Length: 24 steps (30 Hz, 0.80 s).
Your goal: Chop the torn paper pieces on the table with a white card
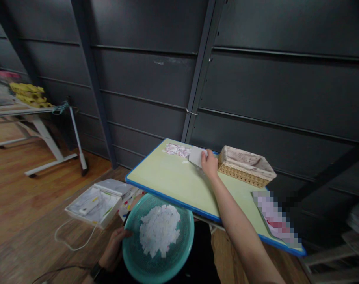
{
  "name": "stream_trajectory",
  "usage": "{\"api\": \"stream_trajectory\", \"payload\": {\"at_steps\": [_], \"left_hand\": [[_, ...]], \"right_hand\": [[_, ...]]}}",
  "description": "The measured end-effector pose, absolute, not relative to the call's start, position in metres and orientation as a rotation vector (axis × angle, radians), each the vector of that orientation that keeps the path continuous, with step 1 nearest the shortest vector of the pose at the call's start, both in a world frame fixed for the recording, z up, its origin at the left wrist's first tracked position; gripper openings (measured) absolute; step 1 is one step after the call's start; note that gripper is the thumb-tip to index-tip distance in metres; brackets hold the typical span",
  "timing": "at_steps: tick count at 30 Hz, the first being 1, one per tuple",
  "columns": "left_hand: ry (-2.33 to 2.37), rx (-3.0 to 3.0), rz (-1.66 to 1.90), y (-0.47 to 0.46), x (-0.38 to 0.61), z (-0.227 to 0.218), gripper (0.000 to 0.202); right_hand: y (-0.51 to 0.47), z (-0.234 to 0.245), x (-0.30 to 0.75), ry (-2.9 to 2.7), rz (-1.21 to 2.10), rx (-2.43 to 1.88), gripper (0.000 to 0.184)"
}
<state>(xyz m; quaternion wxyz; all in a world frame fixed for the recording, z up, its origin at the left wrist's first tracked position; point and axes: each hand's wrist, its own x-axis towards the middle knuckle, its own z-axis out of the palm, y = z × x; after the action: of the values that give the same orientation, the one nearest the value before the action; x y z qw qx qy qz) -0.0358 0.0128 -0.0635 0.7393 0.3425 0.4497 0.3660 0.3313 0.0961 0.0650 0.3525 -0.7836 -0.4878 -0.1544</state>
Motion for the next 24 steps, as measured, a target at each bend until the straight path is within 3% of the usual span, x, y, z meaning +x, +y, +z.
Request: {"api": "stream_trajectory", "payload": {"at_steps": [17,24], "left_hand": [[0.974,0.7,0.784,0.015,-0.037,-0.068,0.008],[1.009,0.741,0.79,0.014,-0.037,-0.069,0.005]], "right_hand": [[0.088,0.081,0.33,-1.367,-0.419,-2.155,0.036],[0.089,0.08,0.329,-1.426,-0.33,-1.925,0.042]]}}
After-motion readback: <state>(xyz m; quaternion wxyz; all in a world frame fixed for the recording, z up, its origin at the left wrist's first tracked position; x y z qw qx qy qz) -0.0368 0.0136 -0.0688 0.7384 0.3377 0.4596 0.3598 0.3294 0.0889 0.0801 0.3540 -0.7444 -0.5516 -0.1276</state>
